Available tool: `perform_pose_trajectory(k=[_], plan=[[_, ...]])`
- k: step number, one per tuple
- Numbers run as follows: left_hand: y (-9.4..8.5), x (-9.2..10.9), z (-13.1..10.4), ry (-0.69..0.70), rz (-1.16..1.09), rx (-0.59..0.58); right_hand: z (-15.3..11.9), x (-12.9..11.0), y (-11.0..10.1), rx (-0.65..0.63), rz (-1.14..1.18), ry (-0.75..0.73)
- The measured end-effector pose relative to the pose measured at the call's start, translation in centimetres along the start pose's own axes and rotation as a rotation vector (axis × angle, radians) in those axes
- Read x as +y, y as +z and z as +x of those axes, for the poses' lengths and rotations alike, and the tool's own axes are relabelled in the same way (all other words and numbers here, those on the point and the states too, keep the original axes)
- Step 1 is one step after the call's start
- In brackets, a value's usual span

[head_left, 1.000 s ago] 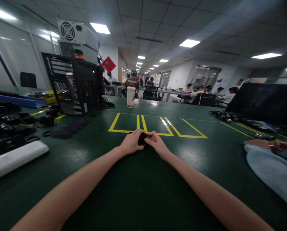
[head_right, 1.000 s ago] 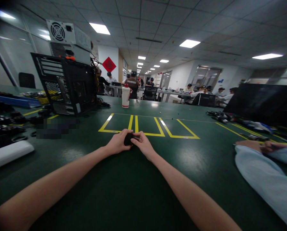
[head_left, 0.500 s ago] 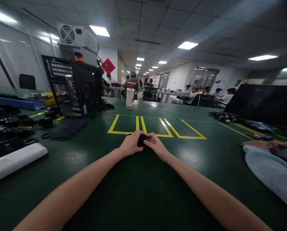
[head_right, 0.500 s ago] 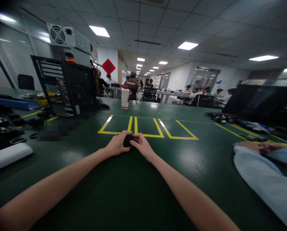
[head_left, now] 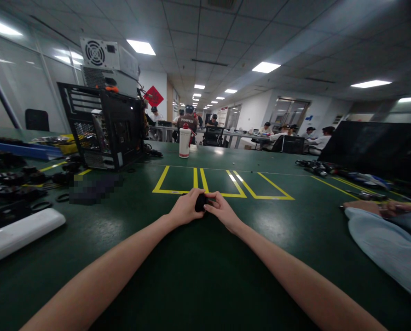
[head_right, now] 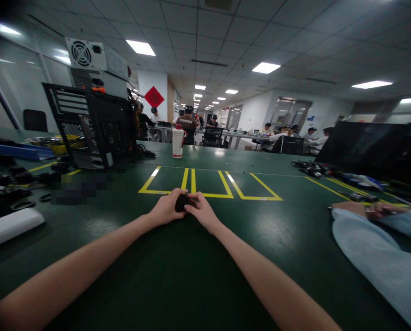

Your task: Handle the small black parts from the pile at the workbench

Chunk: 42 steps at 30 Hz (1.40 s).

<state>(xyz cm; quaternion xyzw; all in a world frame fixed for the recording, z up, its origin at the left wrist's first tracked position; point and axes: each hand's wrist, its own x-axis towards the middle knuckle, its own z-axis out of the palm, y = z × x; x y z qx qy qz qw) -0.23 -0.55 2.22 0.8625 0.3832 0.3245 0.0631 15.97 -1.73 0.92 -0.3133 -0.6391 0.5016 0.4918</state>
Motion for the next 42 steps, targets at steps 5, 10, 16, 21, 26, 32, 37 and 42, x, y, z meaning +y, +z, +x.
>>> perform_pose_trajectory(k=[5,10,16,21,26,32,37,42], plan=[[0.07,0.00,0.05,-0.007,-0.011,-0.003,0.24,0.20,-0.09,0.051,-0.052,-0.006],[0.15,-0.12,0.06,0.000,-0.003,0.002,0.25,0.22,-0.34,0.029,-0.050,0.050],[0.16,0.02,0.13,-0.024,0.020,-0.009,-0.04,0.17,-0.08,0.047,-0.032,0.006],[0.06,0.07,0.13,-0.014,0.016,-0.006,0.21,0.30,-0.22,0.057,-0.065,-0.001],[0.00,0.11,0.08,-0.010,0.008,-0.005,0.05,-0.08,-0.23,0.007,-0.072,0.040],[0.16,-0.12,0.08,0.023,0.022,0.012,0.03,-0.09,-0.02,0.038,-0.040,-0.012],[0.13,-0.25,0.10,0.037,0.020,0.009,0.30,0.19,-0.25,0.047,-0.062,0.025],[0.25,-0.30,0.12,0.032,0.027,0.014,0.20,-0.02,-0.17,0.018,-0.037,0.046]])
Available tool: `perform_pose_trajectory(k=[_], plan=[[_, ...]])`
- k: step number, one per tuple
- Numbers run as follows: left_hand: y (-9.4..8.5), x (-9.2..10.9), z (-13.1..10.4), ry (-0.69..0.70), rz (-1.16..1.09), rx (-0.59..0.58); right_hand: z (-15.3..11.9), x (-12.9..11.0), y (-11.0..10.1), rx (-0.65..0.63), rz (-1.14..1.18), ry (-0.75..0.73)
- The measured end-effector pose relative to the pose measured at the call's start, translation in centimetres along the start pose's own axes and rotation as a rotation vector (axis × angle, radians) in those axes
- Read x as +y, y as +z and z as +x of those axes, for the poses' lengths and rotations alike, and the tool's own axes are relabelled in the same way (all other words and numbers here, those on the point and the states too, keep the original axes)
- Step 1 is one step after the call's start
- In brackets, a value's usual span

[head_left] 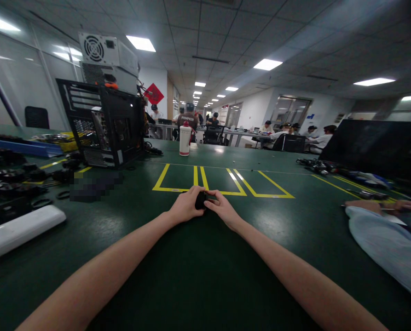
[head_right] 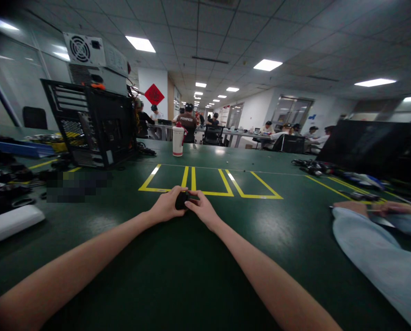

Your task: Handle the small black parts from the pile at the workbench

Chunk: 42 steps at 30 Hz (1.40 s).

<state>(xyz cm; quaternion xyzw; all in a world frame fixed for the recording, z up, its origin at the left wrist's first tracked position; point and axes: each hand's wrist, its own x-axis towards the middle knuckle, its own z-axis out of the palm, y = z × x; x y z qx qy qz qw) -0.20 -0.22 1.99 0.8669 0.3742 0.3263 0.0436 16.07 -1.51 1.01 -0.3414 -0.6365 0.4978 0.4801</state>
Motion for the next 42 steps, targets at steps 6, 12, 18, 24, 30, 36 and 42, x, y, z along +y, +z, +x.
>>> perform_pose_trajectory(k=[6,12,18,24,30,36,42], plan=[[-0.09,0.20,0.01,-0.012,-0.006,-0.010,-0.04,0.11,0.04,0.038,-0.031,-0.050],[-0.34,0.37,0.01,-0.017,-0.026,-0.016,0.04,-0.03,-0.04,0.001,-0.018,0.004],[-0.25,0.24,-0.04,-0.028,-0.016,-0.025,-0.05,-0.14,0.04,0.030,-0.024,-0.006],[-0.20,0.18,-0.04,-0.011,-0.017,-0.011,0.16,0.10,-0.16,0.037,-0.056,-0.010],[-0.16,0.18,0.03,-0.006,-0.019,-0.005,0.13,0.21,-0.25,-0.044,0.025,0.000],[0.00,0.02,0.03,0.001,-0.009,-0.001,0.17,0.27,-0.10,0.010,0.033,-0.032],[-0.29,0.26,0.04,-0.018,-0.040,-0.014,0.18,0.16,-0.18,-0.025,0.063,0.000]])
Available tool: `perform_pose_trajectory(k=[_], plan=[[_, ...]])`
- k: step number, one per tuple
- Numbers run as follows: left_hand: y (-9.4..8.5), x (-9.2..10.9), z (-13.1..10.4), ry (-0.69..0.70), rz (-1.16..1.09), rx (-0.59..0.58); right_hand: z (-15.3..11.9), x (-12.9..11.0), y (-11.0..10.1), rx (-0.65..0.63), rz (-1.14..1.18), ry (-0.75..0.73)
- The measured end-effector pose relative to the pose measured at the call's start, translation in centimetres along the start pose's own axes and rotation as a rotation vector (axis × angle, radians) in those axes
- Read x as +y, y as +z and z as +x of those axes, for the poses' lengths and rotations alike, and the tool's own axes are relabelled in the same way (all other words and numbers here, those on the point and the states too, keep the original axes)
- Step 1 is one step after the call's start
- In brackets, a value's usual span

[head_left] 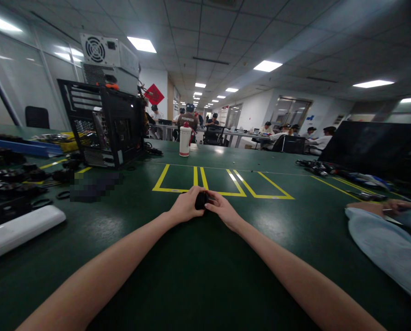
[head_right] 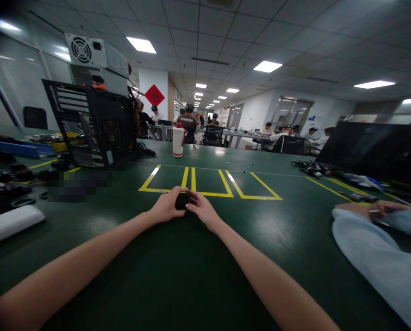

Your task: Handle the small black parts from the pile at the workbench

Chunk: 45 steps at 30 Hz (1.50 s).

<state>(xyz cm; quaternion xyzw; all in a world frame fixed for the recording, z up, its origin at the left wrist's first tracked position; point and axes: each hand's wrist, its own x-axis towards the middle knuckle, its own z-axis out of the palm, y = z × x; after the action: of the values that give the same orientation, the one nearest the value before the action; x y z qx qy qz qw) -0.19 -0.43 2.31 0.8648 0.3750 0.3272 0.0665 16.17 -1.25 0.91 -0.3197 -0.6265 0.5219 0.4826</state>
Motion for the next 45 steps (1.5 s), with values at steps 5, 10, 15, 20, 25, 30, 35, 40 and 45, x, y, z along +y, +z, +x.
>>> perform_pose_trajectory(k=[5,10,15,20,25,30,35,40,45], plan=[[-0.2,0.1,0.0,-0.038,-0.008,-0.017,-0.3,-0.2,0.0,-0.012,0.002,0.013],[-0.3,0.1,-0.1,-0.041,-0.007,-0.009,-0.2,-0.1,0.2,0.086,-0.077,0.005],[-0.3,-0.4,0.0,-0.057,-0.014,0.000,-0.1,0.3,0.1,0.205,-0.323,-0.011],[-0.1,-1.9,0.1,-0.188,-0.062,-0.047,-0.4,0.1,-0.4,0.373,-0.770,0.041],[0.2,-2.2,0.2,-0.281,-0.070,-0.104,-0.5,-0.2,-0.1,0.333,-0.888,0.103],[0.9,-1.8,0.6,-0.243,-0.009,-0.084,-0.5,0.2,0.2,0.167,-1.014,0.010],[1.7,-2.2,1.2,-0.217,0.098,-0.020,-0.2,0.9,-0.1,0.090,-1.092,0.020],[1.8,-1.5,1.6,-0.225,0.004,-0.049,-0.7,1.0,-1.9,0.219,-1.030,0.064],[0.0,0.6,-0.7,-0.227,-0.202,-0.168,-5.0,-0.7,-3.8,0.213,-1.019,0.020]])
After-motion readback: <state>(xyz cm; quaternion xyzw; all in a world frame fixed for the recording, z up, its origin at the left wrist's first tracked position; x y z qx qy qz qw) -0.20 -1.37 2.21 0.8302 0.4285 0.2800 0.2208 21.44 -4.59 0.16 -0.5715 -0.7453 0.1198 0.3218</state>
